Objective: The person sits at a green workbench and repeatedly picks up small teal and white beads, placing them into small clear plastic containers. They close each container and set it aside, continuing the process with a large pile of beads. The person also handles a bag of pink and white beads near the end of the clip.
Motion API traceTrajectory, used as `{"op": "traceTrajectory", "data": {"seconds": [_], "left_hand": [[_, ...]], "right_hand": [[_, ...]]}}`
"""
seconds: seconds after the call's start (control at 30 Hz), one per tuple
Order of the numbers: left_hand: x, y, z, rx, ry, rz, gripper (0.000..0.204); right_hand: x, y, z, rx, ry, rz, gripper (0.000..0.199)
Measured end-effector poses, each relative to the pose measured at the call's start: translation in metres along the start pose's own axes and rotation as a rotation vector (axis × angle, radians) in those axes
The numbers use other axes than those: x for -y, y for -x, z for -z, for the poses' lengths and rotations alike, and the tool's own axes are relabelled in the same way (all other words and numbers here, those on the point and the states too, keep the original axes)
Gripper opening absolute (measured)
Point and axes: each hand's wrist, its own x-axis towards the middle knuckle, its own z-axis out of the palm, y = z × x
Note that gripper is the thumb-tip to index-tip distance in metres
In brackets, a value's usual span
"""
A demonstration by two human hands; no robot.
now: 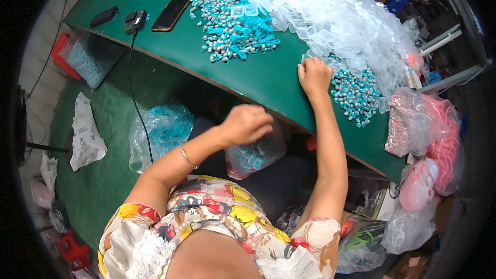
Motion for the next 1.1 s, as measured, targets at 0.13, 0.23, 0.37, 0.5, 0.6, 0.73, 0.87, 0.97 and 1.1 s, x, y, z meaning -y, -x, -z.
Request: {"op": "traceTrajectory", "data": {"seconds": [0.13,0.23,0.37,0.5,0.6,0.73,0.87,0.97,1.1], "left_hand": [[0.033,-0.021,0.056,-0.302,-0.343,0.134,0.016],[0.067,-0.018,0.082,-0.338,-0.535,0.342,0.018],[0.08,-0.023,0.083,-0.308,-0.624,0.326,0.013],[0.088,-0.031,0.079,-0.269,-0.703,0.301,0.011],[0.085,-0.032,0.079,-0.269,-0.708,0.274,0.012],[0.069,-0.032,0.069,-0.307,-0.422,0.218,0.013],[0.05,-0.036,0.053,-0.216,-0.065,0.363,0.013],[0.045,-0.041,0.044,-0.171,-0.003,0.374,0.013],[0.051,-0.042,0.035,-0.146,-0.02,0.323,0.014]], "right_hand": [[0.01,0.017,0.033,-0.042,-0.28,0.046,0.011],[0.023,0.031,0.051,0.011,-0.491,0.072,0.011],[0.036,0.052,0.064,-0.01,-0.575,0.146,0.012],[0.046,0.069,0.073,0.05,-0.596,0.176,0.012],[0.051,0.077,0.077,0.071,-0.603,0.187,0.015],[0.025,0.079,0.076,-0.112,-0.387,0.077,0.012],[-0.031,0.078,0.064,-0.158,0.05,-0.188,0.014],[-0.041,0.073,0.06,-0.056,0.228,-0.233,0.015],[-0.039,0.067,0.06,0.024,0.272,-0.195,0.013]]}}
